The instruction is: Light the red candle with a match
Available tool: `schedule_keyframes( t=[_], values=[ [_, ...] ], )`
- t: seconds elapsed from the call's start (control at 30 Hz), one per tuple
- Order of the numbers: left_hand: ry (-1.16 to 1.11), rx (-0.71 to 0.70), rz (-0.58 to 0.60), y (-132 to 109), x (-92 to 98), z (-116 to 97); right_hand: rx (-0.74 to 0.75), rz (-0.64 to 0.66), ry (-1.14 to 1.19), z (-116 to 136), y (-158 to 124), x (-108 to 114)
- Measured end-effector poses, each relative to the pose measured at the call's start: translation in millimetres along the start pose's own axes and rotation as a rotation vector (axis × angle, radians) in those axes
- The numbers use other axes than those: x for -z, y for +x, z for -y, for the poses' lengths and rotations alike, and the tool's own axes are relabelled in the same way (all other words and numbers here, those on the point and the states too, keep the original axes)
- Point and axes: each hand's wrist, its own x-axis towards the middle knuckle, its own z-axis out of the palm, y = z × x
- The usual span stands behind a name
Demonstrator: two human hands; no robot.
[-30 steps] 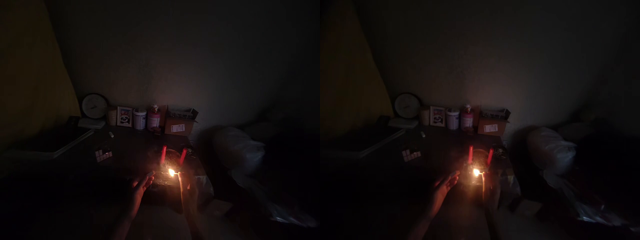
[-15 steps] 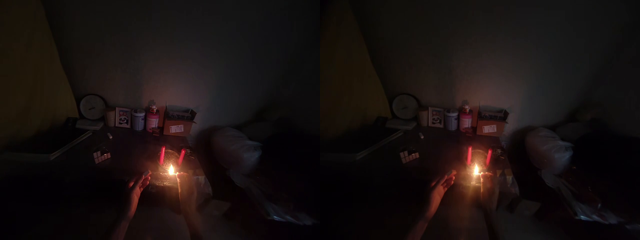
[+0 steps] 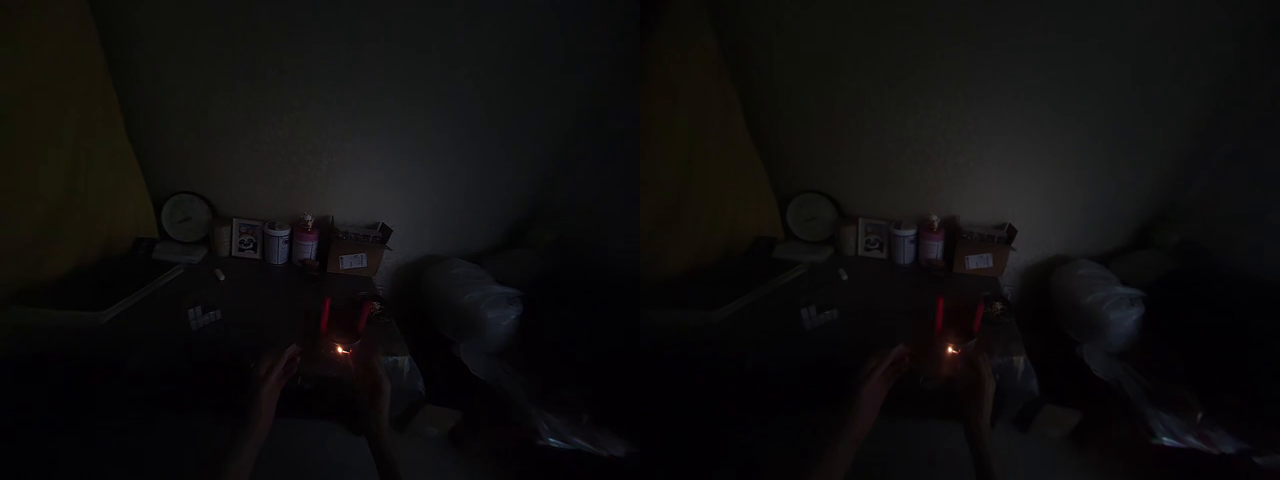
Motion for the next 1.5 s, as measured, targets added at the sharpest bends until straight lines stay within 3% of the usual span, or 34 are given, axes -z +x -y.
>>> schedule_keyframes(
  t=[0.33,0.6,0.77,1.03,1.3,1.5],
  values=[
    [0.021,-0.024,0.044,3.9,8.4,6.7,0.164,0.061,-0.040,8.4,-2.5,4.1],
    [0.017,0.017,0.032,1.6,3.6,2.3,0.189,0.006,-0.023,22.5,7.8,2.5],
    [0.007,0.014,0.027,1.1,1.6,1.3,0.093,0.002,0.093,34.3,13.6,4.2],
    [-0.020,-0.009,0.060,13.1,24.4,19.7,-0.015,-0.020,0.299,42.2,28.1,0.8],
    [-0.020,0.003,0.044,15.9,10.0,21.6,-0.057,-0.070,0.347,47.2,46.8,-5.0],
    [0.004,0.001,0.042,17.3,18.3,22.3,-0.098,-0.102,0.385,55.8,60.7,-9.4]
  ],
)
